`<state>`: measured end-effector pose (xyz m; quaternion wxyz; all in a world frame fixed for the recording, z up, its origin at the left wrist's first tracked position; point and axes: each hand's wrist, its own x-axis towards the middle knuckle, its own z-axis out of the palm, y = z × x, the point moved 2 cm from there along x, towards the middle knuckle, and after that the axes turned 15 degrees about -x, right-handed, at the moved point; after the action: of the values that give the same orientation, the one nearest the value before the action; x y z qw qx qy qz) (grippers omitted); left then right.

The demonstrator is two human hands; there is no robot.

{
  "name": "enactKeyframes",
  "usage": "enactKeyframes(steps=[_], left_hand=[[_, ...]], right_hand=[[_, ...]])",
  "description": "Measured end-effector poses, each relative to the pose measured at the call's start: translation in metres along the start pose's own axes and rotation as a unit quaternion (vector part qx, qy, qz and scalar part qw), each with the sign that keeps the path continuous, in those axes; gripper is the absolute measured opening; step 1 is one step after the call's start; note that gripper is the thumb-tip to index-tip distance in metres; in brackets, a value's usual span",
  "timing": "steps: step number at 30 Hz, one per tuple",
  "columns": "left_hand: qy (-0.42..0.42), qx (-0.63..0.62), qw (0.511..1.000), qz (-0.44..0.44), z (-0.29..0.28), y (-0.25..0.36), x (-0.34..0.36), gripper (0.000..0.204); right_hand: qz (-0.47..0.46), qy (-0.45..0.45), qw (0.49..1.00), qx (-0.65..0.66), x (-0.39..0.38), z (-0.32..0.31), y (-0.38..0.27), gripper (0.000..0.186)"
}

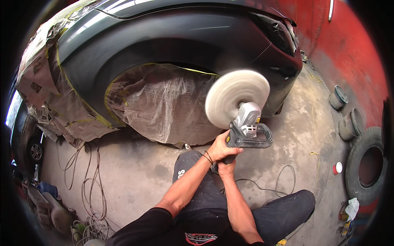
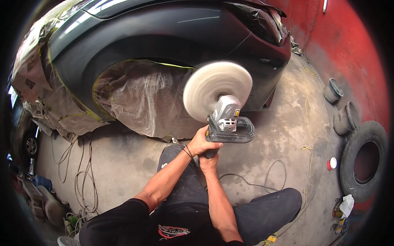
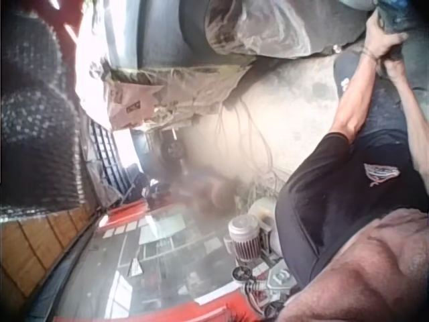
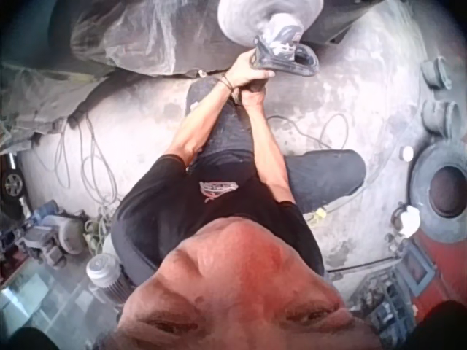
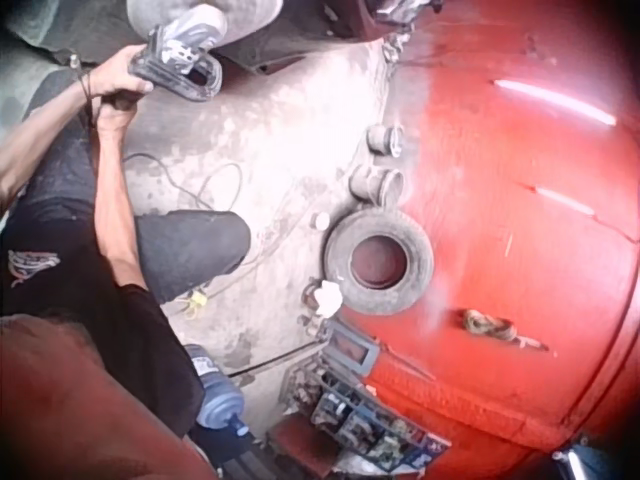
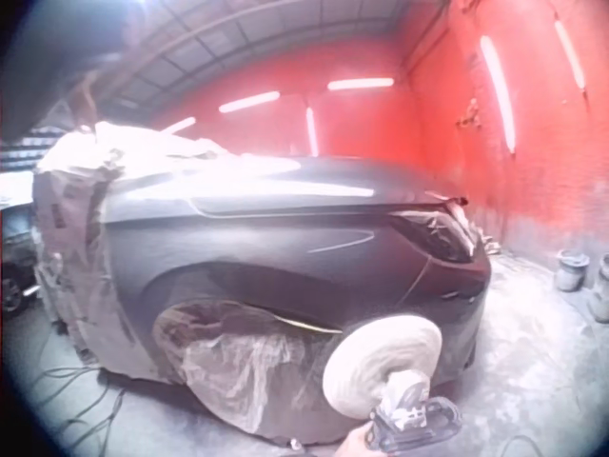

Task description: The person applies a substance from a bottle to the surface of a car fender and then uses a power buffer to polish the area.

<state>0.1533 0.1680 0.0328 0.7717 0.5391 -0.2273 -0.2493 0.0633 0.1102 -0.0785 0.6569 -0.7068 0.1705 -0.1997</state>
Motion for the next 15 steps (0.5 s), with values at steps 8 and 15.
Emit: enactKeyframes(steps=[8,15], left_hand=[[0.120,-0.028,0.989,0.082,-0.055,-0.005,-0.046,0.072],[0.134,-0.143,0.973,0.121,0.002,0.088,-0.040,0.075]], right_hand=[[-0.078,-0.130,0.987,-0.050,0.010,0.016,-0.040,0.040],[-0.129,-0.196,0.963,-0.137,0.035,-0.012,-0.131,0.055]])
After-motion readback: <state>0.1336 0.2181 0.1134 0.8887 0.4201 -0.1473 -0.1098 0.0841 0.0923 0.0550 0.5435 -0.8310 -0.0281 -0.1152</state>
